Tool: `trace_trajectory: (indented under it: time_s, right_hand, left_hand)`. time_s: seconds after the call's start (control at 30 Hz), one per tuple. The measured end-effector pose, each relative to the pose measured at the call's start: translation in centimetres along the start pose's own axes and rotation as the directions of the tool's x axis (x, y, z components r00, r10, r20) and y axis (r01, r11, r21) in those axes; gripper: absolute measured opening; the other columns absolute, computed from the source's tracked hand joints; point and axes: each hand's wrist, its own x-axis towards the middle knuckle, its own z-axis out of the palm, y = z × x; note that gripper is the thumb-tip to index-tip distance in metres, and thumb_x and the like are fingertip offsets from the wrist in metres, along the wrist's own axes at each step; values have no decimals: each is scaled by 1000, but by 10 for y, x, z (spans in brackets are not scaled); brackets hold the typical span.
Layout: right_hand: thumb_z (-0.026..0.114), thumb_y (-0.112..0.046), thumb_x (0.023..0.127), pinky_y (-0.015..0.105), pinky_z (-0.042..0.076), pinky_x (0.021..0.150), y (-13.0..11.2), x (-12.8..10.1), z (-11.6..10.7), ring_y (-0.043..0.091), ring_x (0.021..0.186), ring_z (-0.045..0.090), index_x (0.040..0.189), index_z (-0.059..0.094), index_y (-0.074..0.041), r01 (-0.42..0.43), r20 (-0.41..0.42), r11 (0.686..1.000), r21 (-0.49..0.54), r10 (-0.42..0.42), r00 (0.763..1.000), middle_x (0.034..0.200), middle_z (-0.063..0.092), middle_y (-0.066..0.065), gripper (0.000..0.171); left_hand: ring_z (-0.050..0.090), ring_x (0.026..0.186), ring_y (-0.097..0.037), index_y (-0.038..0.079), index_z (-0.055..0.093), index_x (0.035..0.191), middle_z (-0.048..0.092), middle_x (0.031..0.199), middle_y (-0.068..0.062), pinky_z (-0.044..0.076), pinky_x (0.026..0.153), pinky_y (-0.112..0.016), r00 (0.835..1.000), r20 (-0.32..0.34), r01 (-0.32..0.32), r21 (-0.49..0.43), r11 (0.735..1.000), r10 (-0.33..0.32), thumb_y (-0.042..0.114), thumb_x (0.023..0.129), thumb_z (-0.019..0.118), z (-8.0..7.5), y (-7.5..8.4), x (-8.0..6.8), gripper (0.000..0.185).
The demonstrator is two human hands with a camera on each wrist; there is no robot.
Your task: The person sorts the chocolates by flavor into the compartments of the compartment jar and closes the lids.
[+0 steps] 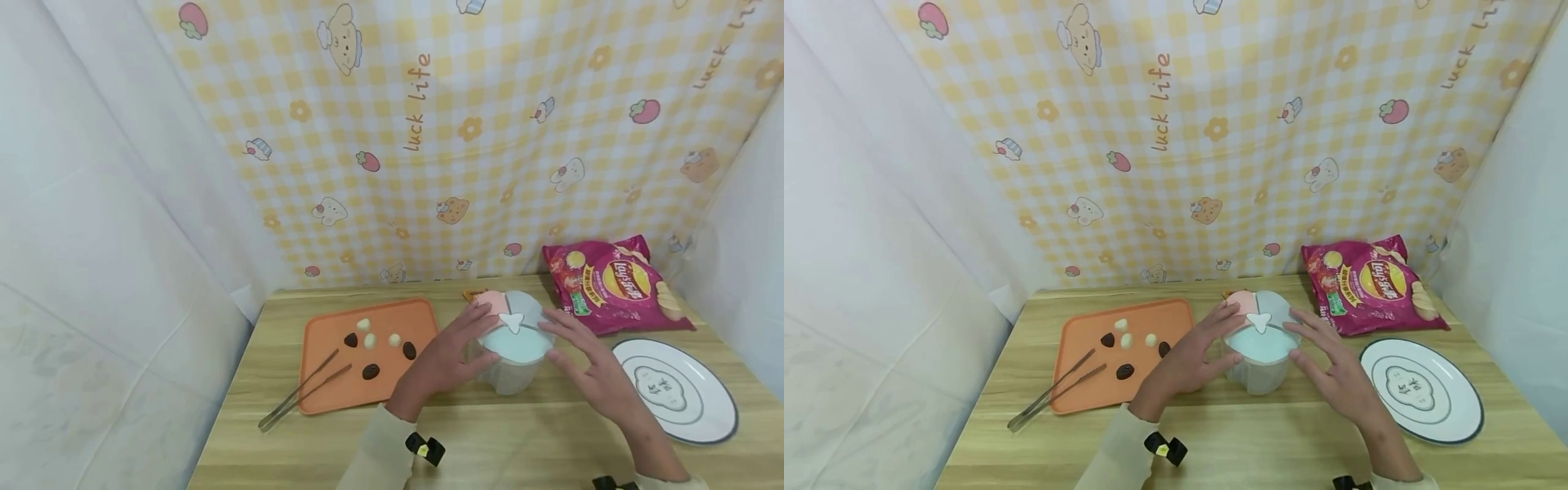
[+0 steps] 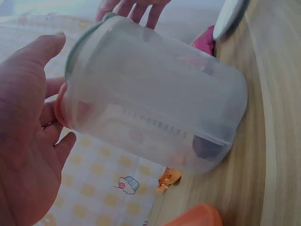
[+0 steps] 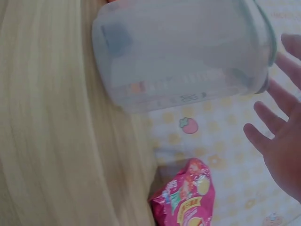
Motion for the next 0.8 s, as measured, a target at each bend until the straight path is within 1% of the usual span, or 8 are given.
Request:
trace_trajectory:
  time_s: [0.1,0.2,0.33,0.43,0.53,0.67,0.8]
  right_hand:
    - [66,10,94,15,22,112,7,-3,3,19,153,23,144,60,-7,-48,53,998,51,46,998,162,37,9,53]
    - [66,9,94,15,22,111,9,-5,5,19,153,22,145,59,-8,-55,60,997,58,51,997,164,34,7,55]
    - [69,13,90,16,21,113,11,-3,9,18,152,23,144,60,-6,-9,36,999,43,8,999,160,38,12,58]
    - [72,14,88,17,21,113,12,-2,12,15,151,25,141,62,-8,10,11,1000,3,-10,1000,156,43,12,58]
    - [75,12,86,17,23,113,13,-2,16,14,151,25,139,64,-10,12,-20,999,-53,-13,1000,152,46,11,58]
    - [78,10,84,18,23,114,15,-4,21,21,152,26,137,66,-10,17,-52,995,-97,-22,998,149,48,12,58]
    - [81,7,83,19,23,115,17,-4,26,21,151,29,135,68,-12,23,-76,993,-112,-31,997,145,49,12,57]
  left_hand:
    - [13,155,-15,16,45,156,27,167,1,36,114,-39,1000,21,0,-7,1000,0,36,105,60,0,-4,1,57]
    - [18,153,-12,20,45,157,26,167,4,39,111,-37,999,48,-5,-41,999,7,38,105,60,-4,-8,5,57]
    - [22,152,-12,18,49,154,29,166,2,37,112,-36,997,68,-30,-145,989,41,29,104,64,-8,-16,11,53]
    - [20,153,-15,13,53,151,31,165,-3,33,115,-37,995,74,-49,-222,974,67,19,102,67,-9,-21,15,51]
    - [18,154,-16,12,53,151,30,165,-4,32,116,-38,993,82,-64,-227,972,85,18,101,68,-8,-24,17,52]
    - [16,154,-17,12,51,151,28,165,-4,31,116,-40,991,91,-80,-217,973,102,19,101,68,-7,-26,16,53]
    - [16,154,-15,13,51,151,29,164,-4,31,116,-41,991,74,-85,-261,962,108,16,101,69,-4,-30,15,53]
